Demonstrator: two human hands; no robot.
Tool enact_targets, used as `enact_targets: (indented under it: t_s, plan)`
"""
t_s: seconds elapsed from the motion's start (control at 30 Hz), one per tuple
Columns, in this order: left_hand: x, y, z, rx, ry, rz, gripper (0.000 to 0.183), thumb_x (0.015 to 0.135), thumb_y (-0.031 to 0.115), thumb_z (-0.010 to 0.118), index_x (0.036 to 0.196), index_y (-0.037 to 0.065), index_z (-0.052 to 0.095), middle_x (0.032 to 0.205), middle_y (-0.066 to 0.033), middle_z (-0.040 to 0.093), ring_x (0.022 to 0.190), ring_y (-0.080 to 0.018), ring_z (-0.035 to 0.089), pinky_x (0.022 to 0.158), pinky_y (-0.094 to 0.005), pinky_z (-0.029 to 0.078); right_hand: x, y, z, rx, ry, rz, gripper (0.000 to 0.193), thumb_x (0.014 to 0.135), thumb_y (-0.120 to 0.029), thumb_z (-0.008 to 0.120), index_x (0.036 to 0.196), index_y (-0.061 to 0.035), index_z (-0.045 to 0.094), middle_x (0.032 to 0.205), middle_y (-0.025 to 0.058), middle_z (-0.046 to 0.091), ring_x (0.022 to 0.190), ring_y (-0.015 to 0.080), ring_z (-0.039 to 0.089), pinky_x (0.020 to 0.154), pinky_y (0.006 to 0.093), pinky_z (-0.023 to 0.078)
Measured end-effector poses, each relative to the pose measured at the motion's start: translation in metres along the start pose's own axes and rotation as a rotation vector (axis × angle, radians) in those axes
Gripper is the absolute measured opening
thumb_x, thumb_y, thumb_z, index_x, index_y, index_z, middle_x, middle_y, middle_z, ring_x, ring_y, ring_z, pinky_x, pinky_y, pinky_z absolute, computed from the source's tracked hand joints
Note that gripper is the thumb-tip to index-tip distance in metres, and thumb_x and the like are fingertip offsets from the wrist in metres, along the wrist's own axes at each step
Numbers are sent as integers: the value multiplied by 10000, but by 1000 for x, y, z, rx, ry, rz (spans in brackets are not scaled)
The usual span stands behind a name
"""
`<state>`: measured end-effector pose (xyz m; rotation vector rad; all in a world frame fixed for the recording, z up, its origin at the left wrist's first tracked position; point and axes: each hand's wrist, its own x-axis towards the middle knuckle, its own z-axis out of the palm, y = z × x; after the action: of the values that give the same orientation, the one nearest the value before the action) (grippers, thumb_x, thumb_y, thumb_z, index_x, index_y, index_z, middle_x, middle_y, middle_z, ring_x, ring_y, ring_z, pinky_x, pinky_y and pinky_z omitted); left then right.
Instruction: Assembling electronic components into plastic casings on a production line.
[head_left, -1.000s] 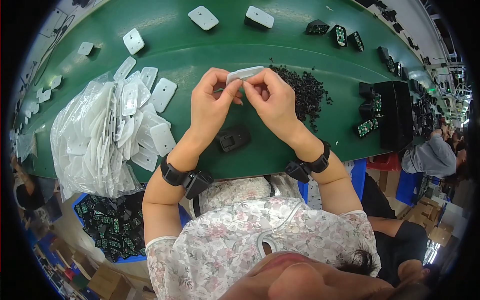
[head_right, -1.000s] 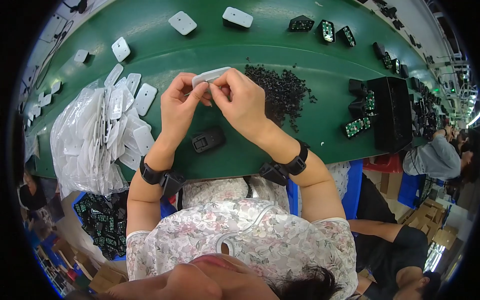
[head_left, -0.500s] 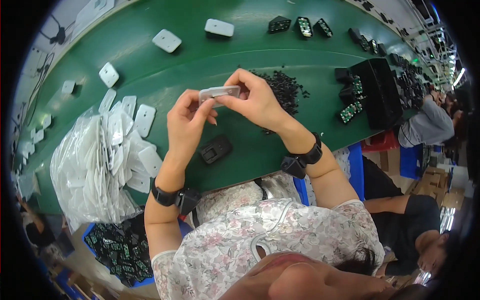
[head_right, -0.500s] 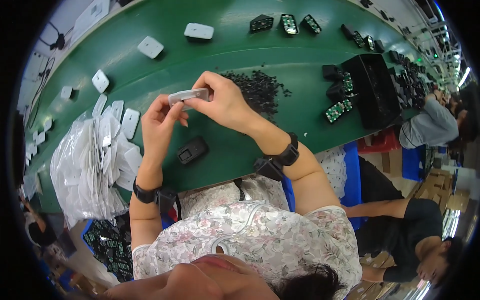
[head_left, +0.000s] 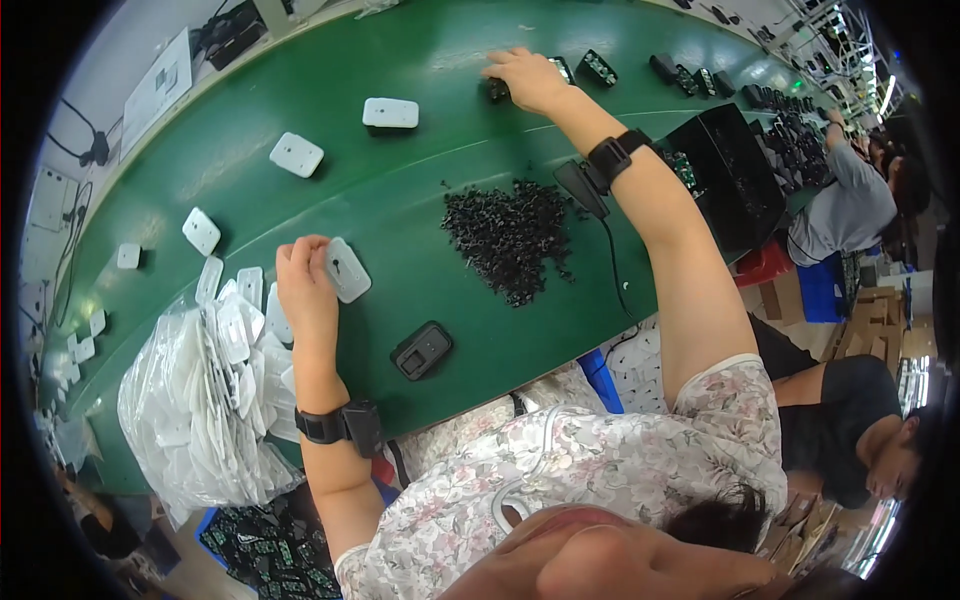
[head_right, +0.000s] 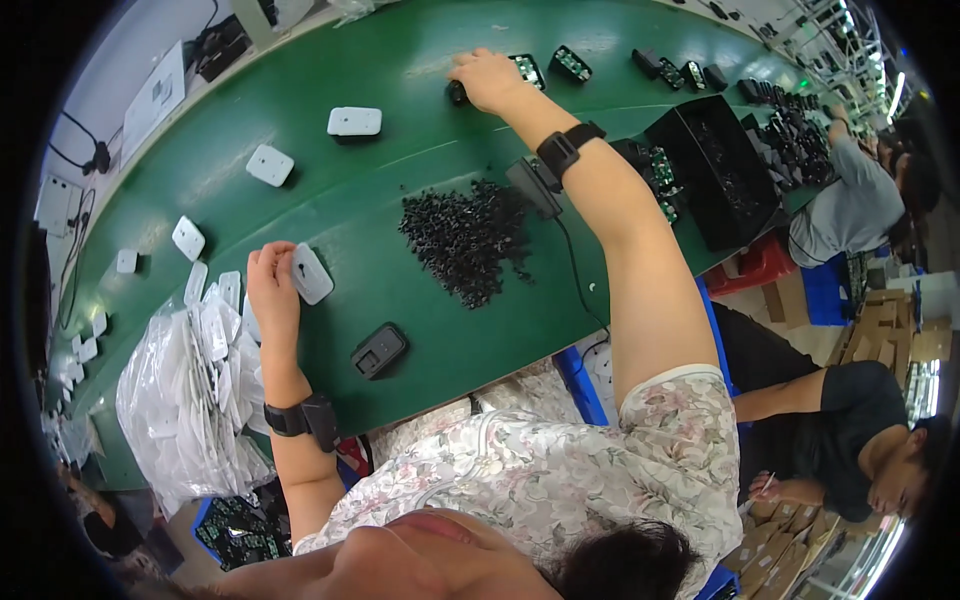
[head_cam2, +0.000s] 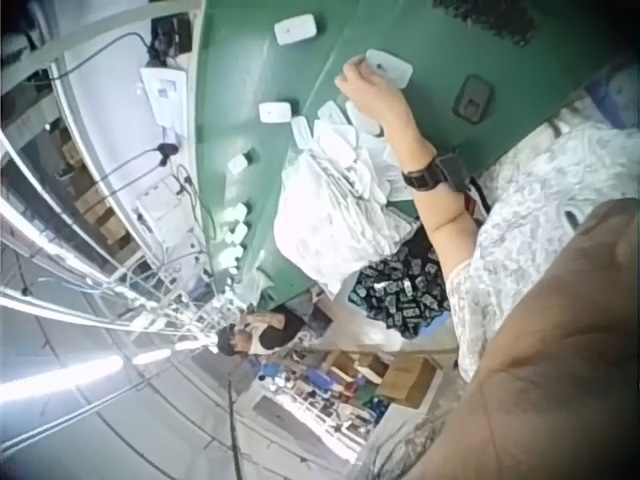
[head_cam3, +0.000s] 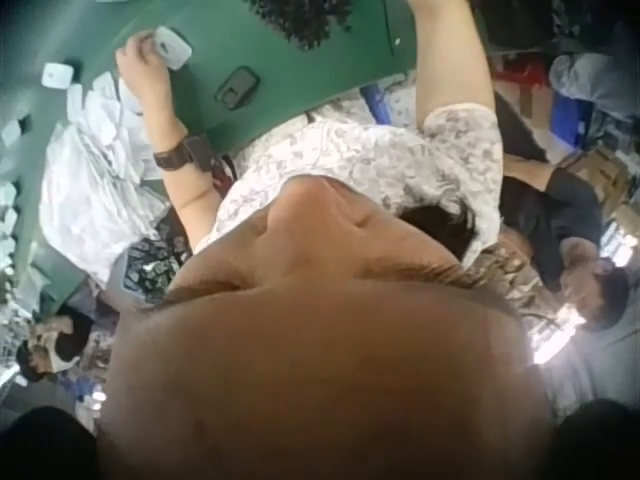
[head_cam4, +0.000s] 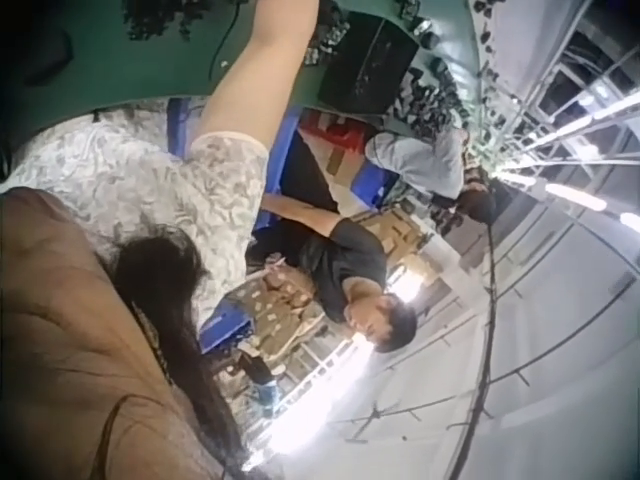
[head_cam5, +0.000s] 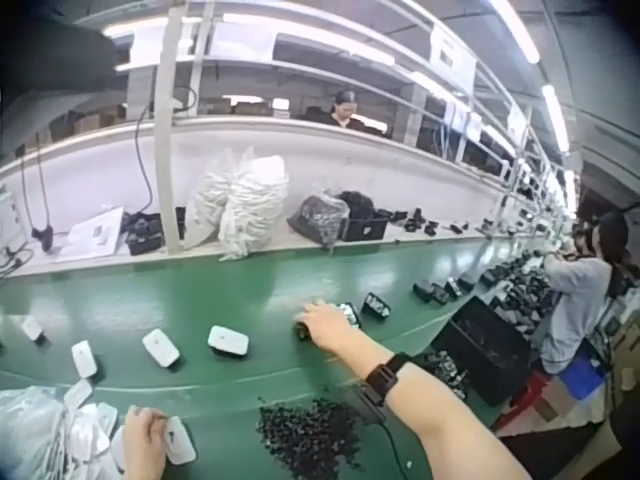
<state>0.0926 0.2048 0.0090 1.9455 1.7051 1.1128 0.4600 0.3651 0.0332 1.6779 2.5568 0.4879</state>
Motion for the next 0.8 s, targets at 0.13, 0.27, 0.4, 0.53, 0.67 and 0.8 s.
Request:
enact_targets:
  t_s: [0.13,0.27,0.4,0.53,0.67,0.8]
  plan:
    - [-9,11,-7,272,-64,-24,273,824,235,653,968,21,561,906,-137,524,839,-322,545,692,-374,459,1,-18,-24,105,-158,33,346,808,-94,567,1151,-120,531,1072,81,586,1053,274,547,832,404,494]
    - [-20,22,-5,500,-142,48,514,710,336,747,1015,2,503,968,-136,517,871,-340,535,712,-400,467,-20,-53,-31,223,-8,71,320,759,-93,636,1016,-59,448,976,101,566,929,321,563,763,439,486]
    - [-23,31,-1,533,-160,58,465,708,240,749,1012,-3,493,997,-133,522,898,-341,520,726,-413,456,-40,-59,-33,325,31,20,440,764,-136,674,1154,-48,490,1092,133,556,1029,333,544,864,402,461]
    - [-23,24,-6,338,-177,204,466,695,20,681,1111,13,471,1022,-133,529,969,-330,502,779,-418,434,-39,-48,-42,639,-23,17,366,796,-85,648,1146,-6,577,1134,159,593,1024,307,576,881,350,458]
    - [-22,15,-11,232,-232,302,526,686,-25,657,1174,33,470,1077,-136,545,1020,-311,505,812,-411,427,-46,-89,-60,785,161,5,336,785,-71,658,1111,-16,602,1054,130,634,958,273,604,853,326,466]
    - [-30,8,-25,77,-147,274,553,719,-75,591,1248,19,455,1182,-134,545,1099,-325,501,910,-405,417,-53,-161,-90,871,270,-305,340,757,-80,674,1091,-50,618,1079,114,632,1011,287,582,893,358,459]
